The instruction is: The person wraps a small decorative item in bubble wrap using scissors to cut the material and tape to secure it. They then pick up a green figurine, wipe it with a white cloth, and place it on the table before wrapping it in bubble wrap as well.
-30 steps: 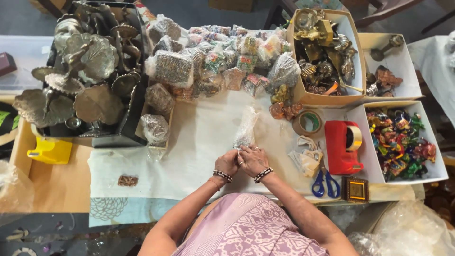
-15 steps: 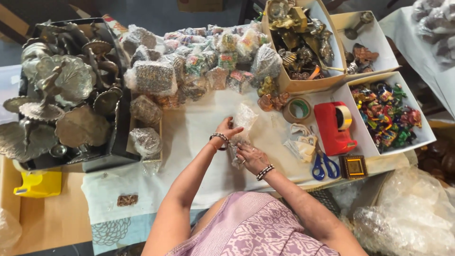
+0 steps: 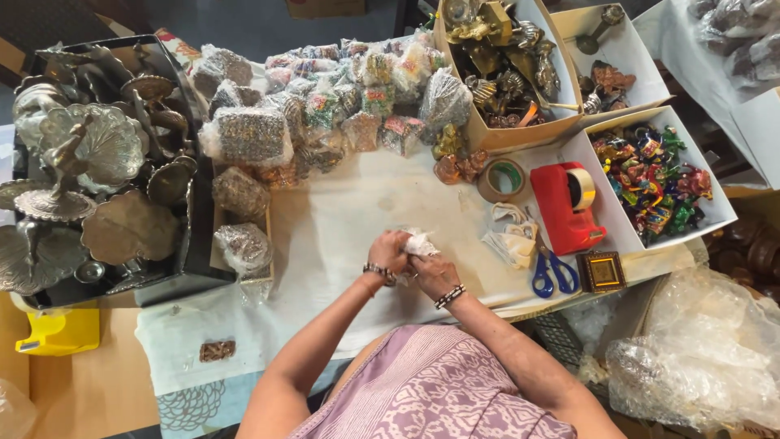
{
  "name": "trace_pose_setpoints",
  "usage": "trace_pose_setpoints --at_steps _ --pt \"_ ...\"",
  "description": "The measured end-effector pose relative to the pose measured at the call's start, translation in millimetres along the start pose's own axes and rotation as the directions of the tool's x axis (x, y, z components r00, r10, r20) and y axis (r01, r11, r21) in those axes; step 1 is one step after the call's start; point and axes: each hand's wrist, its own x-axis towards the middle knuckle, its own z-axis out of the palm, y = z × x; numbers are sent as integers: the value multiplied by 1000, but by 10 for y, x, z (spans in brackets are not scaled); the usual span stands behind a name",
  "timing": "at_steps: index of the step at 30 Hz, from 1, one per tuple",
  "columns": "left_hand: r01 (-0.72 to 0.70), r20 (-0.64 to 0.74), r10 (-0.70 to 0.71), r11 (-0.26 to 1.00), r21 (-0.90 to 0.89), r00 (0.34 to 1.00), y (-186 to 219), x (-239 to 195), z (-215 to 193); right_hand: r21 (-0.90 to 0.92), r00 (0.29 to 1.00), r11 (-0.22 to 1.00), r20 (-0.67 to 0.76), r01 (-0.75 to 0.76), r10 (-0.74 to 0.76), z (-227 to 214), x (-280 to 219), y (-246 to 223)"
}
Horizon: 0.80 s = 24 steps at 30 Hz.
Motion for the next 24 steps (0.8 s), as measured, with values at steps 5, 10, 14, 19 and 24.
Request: trace_pose_setpoints --at_steps 5,10,14,19,24 --pt "-296 -147 282 951 -90 948 7 -425 -114 -44 933 999 -357 28 -42 -96 -118 -240" --pt "-399 54 396 915 65 917 275 -619 -538 144 879 979 -434 -146 195 -475 -109 -445" --pt "-457 -70 466 882 116 882 112 -622 -324 -55 785 993 -610 100 -113 -521 -100 -386" --pt "-484 -206 540 834 264 816 78 -681 -154 64 936 996 -352 59 -32 -195 -239 -137" --pt "-461 -283 522 850 256 805 13 -739 -24 62 971 992 -223 107 -91 -458 -298 -254"
